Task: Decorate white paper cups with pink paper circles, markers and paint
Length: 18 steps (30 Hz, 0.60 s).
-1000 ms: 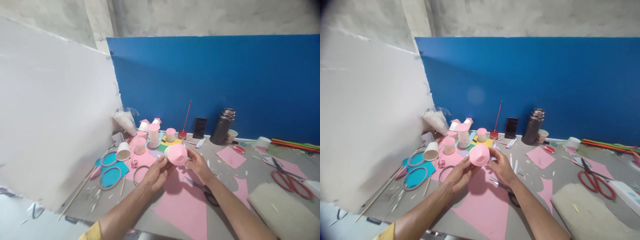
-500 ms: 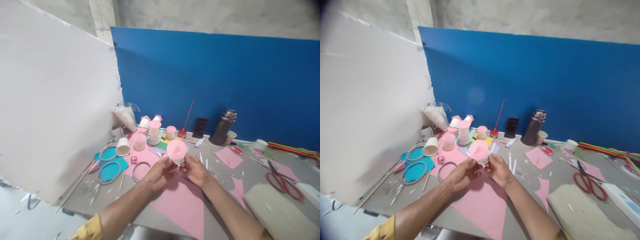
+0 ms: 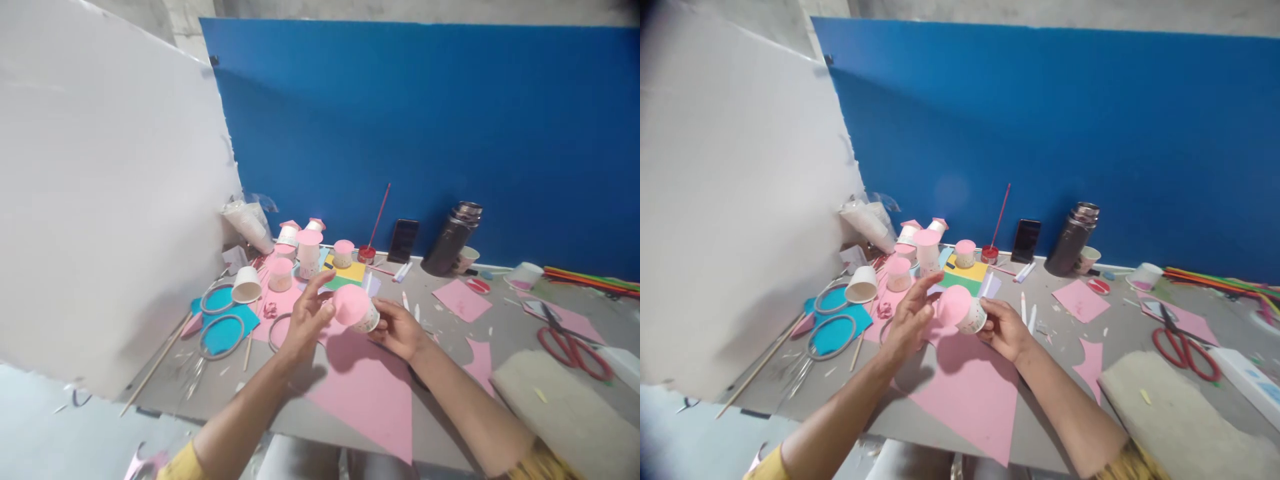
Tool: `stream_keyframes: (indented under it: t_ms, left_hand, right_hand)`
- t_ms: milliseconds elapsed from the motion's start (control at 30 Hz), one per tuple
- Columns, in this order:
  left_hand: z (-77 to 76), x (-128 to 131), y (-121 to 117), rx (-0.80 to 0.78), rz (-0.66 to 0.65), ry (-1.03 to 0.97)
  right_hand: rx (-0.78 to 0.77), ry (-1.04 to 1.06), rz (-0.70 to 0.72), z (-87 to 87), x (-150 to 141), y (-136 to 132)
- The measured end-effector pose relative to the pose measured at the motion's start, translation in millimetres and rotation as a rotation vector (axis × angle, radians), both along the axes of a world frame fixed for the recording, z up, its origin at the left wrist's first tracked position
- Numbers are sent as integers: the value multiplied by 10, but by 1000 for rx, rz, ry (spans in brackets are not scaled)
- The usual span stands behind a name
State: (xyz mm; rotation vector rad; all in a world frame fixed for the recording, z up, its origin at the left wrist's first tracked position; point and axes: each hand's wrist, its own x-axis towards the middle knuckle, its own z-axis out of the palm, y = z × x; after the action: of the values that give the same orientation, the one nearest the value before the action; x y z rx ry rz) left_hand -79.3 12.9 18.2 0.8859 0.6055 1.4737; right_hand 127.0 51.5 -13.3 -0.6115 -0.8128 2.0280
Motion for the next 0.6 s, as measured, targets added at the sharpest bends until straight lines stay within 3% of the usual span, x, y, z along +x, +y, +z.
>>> stream_keyframes:
  t_ms: [133,233,600]
  left_hand:
    - [70,-6,-66,261,-12,310]
    - [79,7,-75,273,-21,401]
    - [127,45,-94,182,-22,359]
  right_hand:
    - [-33,-13,20,31,-9,-28]
    - [-46,-12,26,50,-13,-31]
    - [-62,7,35,30,-5,2]
